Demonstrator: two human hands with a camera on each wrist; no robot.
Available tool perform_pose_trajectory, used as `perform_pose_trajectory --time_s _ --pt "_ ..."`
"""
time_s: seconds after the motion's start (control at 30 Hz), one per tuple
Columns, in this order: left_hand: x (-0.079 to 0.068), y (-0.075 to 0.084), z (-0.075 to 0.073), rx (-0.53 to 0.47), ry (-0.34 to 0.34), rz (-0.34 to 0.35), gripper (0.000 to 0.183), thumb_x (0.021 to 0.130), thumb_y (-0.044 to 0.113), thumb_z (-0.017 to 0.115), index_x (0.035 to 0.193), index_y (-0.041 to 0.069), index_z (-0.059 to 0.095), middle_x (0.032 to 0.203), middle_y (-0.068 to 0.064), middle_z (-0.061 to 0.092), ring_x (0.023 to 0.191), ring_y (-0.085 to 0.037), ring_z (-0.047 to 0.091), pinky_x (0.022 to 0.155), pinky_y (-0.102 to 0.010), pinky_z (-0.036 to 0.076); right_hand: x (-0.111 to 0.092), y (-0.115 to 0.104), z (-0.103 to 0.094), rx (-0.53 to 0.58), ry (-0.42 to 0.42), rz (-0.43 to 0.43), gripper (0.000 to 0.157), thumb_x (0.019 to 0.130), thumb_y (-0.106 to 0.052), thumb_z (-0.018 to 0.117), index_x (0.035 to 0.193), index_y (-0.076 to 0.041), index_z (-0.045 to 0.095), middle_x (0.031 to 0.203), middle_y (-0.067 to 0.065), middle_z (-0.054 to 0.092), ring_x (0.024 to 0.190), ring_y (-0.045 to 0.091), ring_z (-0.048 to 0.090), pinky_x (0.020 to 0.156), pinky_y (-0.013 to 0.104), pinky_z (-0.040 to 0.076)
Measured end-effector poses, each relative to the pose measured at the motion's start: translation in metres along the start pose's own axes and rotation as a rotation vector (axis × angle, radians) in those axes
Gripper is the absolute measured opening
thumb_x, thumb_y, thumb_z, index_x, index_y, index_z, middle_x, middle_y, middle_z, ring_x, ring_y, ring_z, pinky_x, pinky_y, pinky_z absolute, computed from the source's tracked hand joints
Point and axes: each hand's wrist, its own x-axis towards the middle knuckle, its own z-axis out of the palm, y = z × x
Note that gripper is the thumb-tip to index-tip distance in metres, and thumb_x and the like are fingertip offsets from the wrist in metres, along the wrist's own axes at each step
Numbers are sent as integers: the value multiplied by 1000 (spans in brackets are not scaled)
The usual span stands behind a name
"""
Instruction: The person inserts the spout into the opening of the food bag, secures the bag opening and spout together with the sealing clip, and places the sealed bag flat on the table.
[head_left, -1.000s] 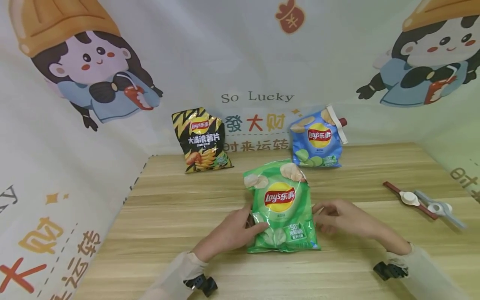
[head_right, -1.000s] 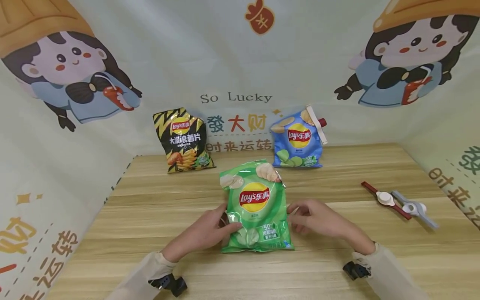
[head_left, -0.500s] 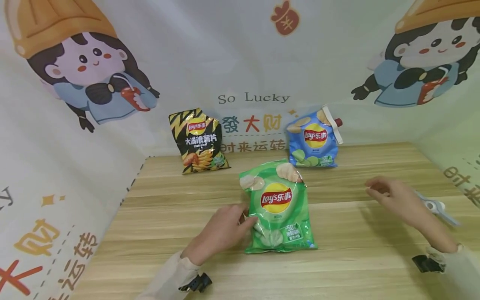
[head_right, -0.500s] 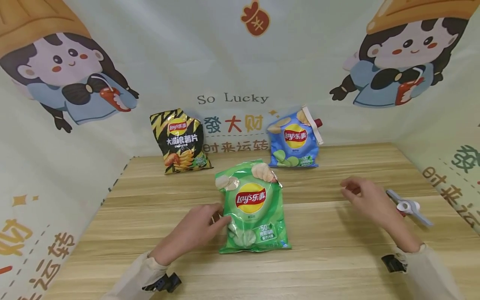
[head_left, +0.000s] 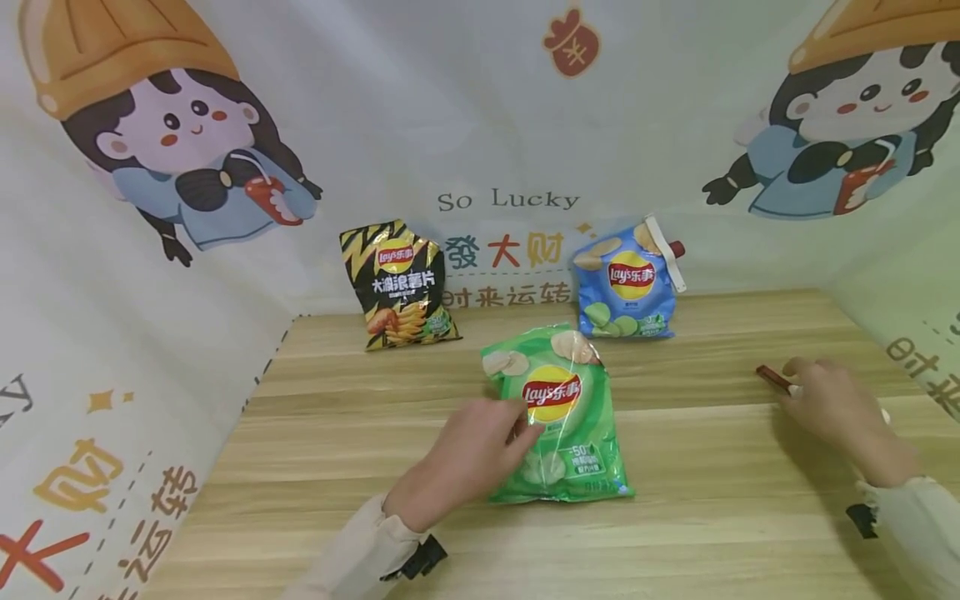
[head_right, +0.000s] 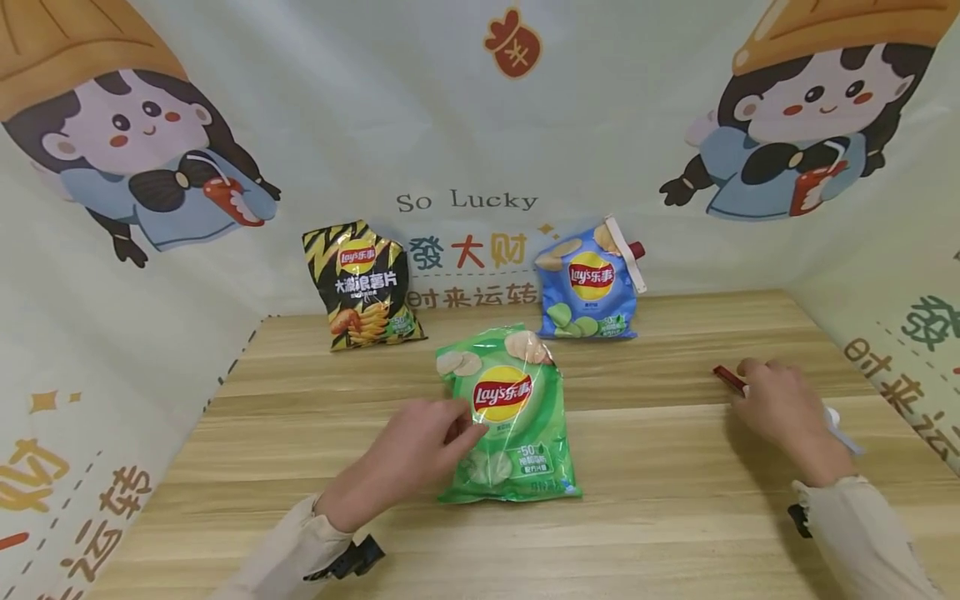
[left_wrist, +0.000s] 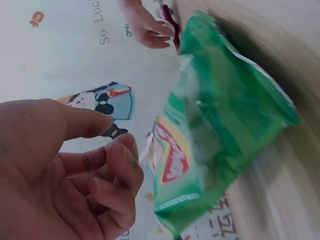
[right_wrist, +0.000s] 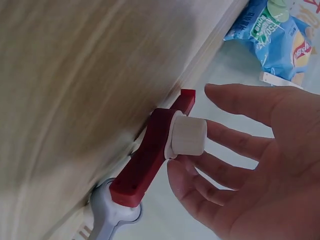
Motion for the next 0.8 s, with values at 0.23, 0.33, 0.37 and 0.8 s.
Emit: perform_pose_trajectory --time_s 0.23,0.33,0.37,0.8 --pt "17 18 7 -26 -60 57 26 99 27 62 75 17 58 61 8 49 52 -5 43 46 -21 36 3 0 4 -26 -44 -36 38 76 4 65 110 20 57 99 42 61 76 47 59 65 54 50" --pt "24 24 10 -26 -62 85 25 99 27 63 76 18 57 64 8 51 57 -6 45 50 -20 38 5 -2 6 -40 -43 -55 34 73 6 63 105 16 61 97 39 63 75 48 59 66 56 48" --pt "26 26 11 -28 -64 94 25 99 27 63 76 18 57 64 8 51 58 -6 46 50 -20 39 6 -3 6 -40 -40 -54 32 73 5 62 104 15 62 97 39 64 79 52 60 68 58 48" --pt "46 43 28 -74 -85 170 21 100 28 62 83 16 60 65 9 51 58 -4 46 51 -16 38 1 -30 4 24 14 -163 17 81 2 71 97 6 70 90 26 70 77 43 63 64 54 50"
